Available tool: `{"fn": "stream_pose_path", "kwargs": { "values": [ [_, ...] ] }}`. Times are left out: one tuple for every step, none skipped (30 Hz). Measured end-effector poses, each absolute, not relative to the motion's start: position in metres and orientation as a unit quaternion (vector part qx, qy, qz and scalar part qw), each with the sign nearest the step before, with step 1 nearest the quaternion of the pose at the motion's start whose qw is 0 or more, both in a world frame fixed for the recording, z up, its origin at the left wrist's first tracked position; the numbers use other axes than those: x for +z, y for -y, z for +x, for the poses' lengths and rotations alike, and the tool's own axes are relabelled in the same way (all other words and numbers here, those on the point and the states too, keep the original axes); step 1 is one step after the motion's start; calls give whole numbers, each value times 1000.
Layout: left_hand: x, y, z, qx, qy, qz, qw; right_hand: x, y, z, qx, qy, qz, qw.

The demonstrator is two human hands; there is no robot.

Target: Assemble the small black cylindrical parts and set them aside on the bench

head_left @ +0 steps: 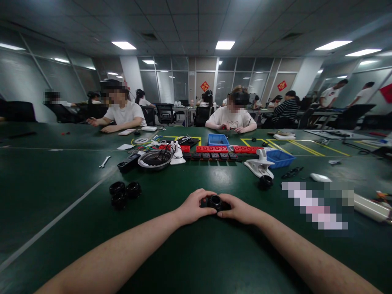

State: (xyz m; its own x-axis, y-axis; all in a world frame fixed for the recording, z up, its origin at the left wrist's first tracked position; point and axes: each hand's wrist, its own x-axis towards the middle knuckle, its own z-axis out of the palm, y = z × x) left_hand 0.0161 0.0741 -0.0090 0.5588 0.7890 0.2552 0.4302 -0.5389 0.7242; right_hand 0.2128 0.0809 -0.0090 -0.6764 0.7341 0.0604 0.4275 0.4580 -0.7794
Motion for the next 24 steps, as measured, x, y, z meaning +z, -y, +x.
{"fn": "stream_pose_path", "kwargs": {
  "values": [
    [-9,-74,16,293,-367,828,306,-10,-81,213,387,830,-350,200],
    [-9,-74,16,294,-367,828,305,-11,-82,213,391,827,-350,201],
    [-9,-74,16,294,-368,828,304,-12,-82,213,396,824,-351,203],
    [-9,-74,16,295,-368,828,303,-13,-82,212,402,819,-355,204],
    [-9,-73,16,296,-370,827,304,-13,-82,212,405,814,-361,206],
    [-8,-72,17,297,-372,825,305,-14,-82,212,403,810,-371,207],
    [-7,-72,17,298,-375,823,306,-15,-82,211,396,807,-384,209],
    [-6,-71,18,299,-378,820,307,-15,-81,210,385,806,-398,210],
    [-6,-70,19,302,-382,818,307,-16,-81,209,371,805,-412,211],
    [-5,-69,20,304,-389,814,306,-16,-80,208,355,806,-425,210],
    [-6,-67,22,309,-396,810,303,-16,-79,206,334,808,-439,207],
    [-7,-66,24,316,-406,804,300,-16,-77,204,306,811,-456,204],
    [-8,-65,26,326,-418,795,296,-15,-75,201,272,812,-476,198],
    [-10,-64,28,337,-430,785,293,-15,-73,197,231,812,-501,191],
    [-12,-63,30,349,-444,773,289,-14,-71,194,185,811,-524,183],
    [-14,-62,32,359,-456,763,286,-13,-68,190,142,809,-543,173],
    [-15,-61,33,366,-466,754,284,-12,-66,188,105,808,-556,163],
    [-17,-60,34,370,-474,747,283,-11,-64,186,75,810,-561,154],
    [-17,-60,34,371,-477,744,284,-11,-62,184,52,813,-561,150],
    [-17,-60,34,371,-476,745,286,-11,-62,185,40,817,-555,151],
    [-17,-60,34,368,-470,748,289,-11,-62,186,41,823,-545,157],
    [-16,-60,32,364,-459,756,293,-11,-63,188,55,830,-530,167],
    [-14,-61,31,357,-446,765,297,-12,-65,191,81,838,-509,181],
    [-12,-61,29,349,-432,775,301,-12,-67,195,119,846,-483,191]
  ]
}}
